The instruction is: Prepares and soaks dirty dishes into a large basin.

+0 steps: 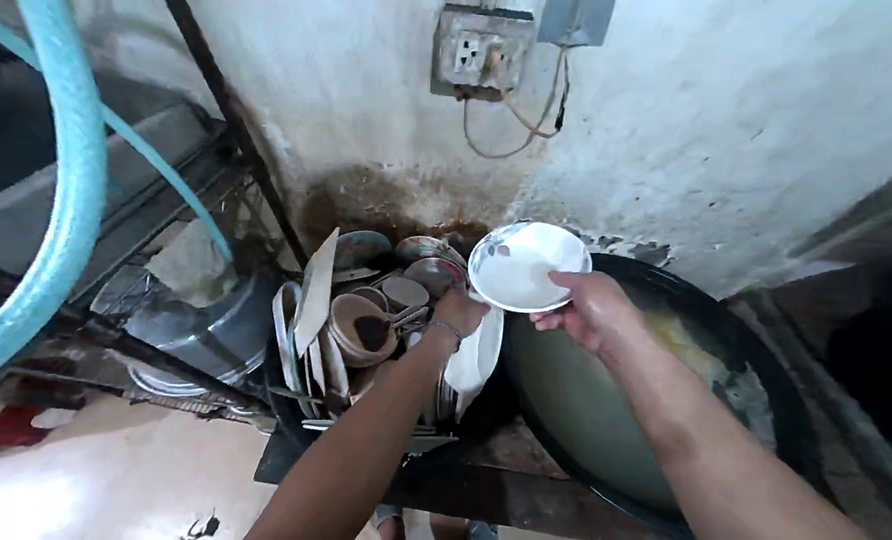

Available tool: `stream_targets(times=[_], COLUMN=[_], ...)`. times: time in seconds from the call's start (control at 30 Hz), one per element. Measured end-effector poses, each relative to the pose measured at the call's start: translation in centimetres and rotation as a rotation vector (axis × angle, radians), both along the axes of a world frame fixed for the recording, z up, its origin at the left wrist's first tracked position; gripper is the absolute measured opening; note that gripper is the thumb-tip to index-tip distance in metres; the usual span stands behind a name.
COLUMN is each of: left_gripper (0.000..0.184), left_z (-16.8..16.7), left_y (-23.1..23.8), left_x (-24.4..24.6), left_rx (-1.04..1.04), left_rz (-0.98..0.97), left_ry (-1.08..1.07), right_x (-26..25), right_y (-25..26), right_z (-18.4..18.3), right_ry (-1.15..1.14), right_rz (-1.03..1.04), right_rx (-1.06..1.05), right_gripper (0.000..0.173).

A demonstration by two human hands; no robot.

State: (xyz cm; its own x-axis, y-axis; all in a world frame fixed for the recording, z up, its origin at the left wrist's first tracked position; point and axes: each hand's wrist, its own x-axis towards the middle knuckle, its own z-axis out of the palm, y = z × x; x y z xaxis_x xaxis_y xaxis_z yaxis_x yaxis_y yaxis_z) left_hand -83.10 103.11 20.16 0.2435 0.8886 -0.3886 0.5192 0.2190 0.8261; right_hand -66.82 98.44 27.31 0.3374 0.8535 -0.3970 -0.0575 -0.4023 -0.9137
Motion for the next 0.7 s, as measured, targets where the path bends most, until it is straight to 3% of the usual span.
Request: stream_targets(times=[0.17,0.37,0.43,0.5,0.6,0.7], left_gripper=[0.043,0.047,0.051,0.042,0.036,0.044], left_z=[5.6,11.9,12.9,12.7,12.5,12.2], left_y=[2.9,5.6,6.1,6.7,7.2,7.0], left_x=[-4.5,-9.2,-9.6,-9.9,-10.0,-10.2], left_rx=[0.117,0.251,0.245,0.255,0.338,0.344], left_rz=[0.116,0.076,0.051,-0.013,-0.214,-0.207], left_ry=[-0.108,0.123,0.294,0.38,0.583,0.523], right_x=[-0.6,-3.6,-5.0,-6.3,-8.2,-9.6], right_y=[1.0,3.1,4.0,4.8,5.9,6.8], right_z=[4.2,9.3,10.3,11.0,11.2,11.6], right_ry=[-0.052,-0.128,-0.177,-0.209,-0.269,-0.333], right_rz=[0.055,0.15,0.189,0.233,0.268,0.256], right_rx=[0.03,0.082,0.092,0.084,0.08,0.075], right_gripper=[0.036,0.035,0.036,0.037,0.035,0.037])
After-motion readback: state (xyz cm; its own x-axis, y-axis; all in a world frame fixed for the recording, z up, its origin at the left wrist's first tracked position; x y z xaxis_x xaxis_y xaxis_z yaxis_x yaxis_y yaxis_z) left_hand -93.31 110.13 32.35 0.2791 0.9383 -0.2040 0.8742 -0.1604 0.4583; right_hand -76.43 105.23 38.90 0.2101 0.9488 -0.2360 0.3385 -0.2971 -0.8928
